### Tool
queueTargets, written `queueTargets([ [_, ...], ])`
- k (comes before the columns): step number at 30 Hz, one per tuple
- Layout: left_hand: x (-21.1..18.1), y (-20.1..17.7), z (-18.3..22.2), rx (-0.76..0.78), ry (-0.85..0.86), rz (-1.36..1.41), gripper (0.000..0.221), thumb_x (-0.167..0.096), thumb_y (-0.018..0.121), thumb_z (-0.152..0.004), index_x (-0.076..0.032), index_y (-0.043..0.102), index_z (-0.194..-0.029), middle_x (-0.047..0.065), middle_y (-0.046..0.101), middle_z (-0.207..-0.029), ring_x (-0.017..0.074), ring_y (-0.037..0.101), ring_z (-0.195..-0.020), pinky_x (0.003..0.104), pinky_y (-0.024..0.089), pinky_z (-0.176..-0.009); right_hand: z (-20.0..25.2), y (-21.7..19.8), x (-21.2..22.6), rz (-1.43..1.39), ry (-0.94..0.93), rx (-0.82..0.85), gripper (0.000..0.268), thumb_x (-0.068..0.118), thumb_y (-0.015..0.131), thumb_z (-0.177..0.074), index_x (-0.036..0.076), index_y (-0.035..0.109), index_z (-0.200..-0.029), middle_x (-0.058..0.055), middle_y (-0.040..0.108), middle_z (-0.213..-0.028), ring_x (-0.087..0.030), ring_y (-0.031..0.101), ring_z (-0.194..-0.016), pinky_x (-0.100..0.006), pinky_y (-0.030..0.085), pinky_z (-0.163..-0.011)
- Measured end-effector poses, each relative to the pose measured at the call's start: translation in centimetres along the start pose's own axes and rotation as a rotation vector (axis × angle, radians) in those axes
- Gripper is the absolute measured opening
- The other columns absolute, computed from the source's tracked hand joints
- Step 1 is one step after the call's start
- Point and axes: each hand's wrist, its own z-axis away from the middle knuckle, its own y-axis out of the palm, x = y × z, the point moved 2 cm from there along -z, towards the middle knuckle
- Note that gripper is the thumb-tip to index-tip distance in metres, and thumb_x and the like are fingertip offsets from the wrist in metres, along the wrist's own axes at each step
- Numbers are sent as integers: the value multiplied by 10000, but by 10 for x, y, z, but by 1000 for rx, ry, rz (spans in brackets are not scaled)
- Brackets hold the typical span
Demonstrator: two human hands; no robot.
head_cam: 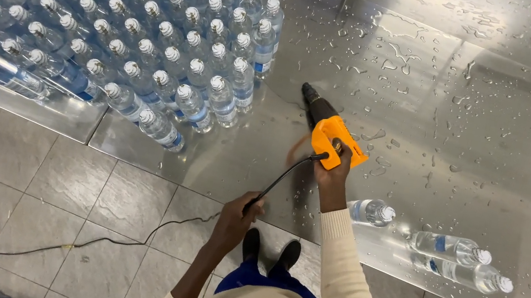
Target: The person uses a heat gun to shrink-wrap labels onto plastic water bottles on a stainless steel table. They rotate each bottle while applying heat, then peel off excess label material and place the finished bottles aside.
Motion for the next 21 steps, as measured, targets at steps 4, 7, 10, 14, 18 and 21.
queueTargets([
  [4, 41, -11, 11, -23, -24, -28, 334, -273, 545, -1166, -98, 739, -1374, 136, 826, -950, 191, 724, -770, 343, 575, -701, 31, 22, -17, 8, -51, 39, 197, 271, 608, -1090, 133, 493, -1171, -44, 621, -966, -194, 711, -896, -378, 654, -962],
  [7, 75, -21, 28, -85, -69, -33, 351, -286, 532, -1163, -99, 757, -1358, 126, 832, -928, 216, 744, -745, 353, 591, -699, 57, 24, -35, 310, -292, -54, 167, 255, 551, -1124, 116, 486, -1059, -59, 681, -847, -189, 721, -668, -323, 659, -663],
  [10, 100, -25, 51, -40, -191, -145, 314, -291, 575, -1098, -134, 785, -1270, -21, 794, -873, 118, 656, -667, 312, 568, -688, 66, 9, -50, 628, -493, 63, 121, 257, 536, -1136, 138, 523, -1135, -57, 645, -803, -168, 680, -657, -343, 624, -645],
  [14, 144, 5, 74, 36, -287, -119, 400, -295, 580, -1083, -122, 743, -1404, -6, 843, -944, 116, 687, -692, 305, 596, -732, 89, 7, -65, 1369, -627, 201, 481, 516, 477, -1111, 143, 509, -1415, -67, 680, -1233, -226, 690, -1106, -392, 561, -933],
  [18, 131, 33, 78, 148, -311, -129, 425, -333, 635, -1056, -151, 726, -1429, 56, 844, -1061, 153, 741, -816, 317, 588, -815, 97, 33, -97, 1912, -516, 229, 762, 417, 443, -1141, 161, 84, -1763, -198, 550, -1465, -353, 699, -1099, -498, 627, -835],
  [21, 131, 54, 70, 193, -279, -94, 406, -230, 603, -1061, -116, 715, -1434, 96, 811, -1287, 203, 765, -1098, 348, 583, -983, 68, 29, -121, 2252, -773, 258, 726, 216, 581, -1130, 96, 224, -1751, -270, 610, -1248, -389, 643, -1073, -524, 578, -939],
])
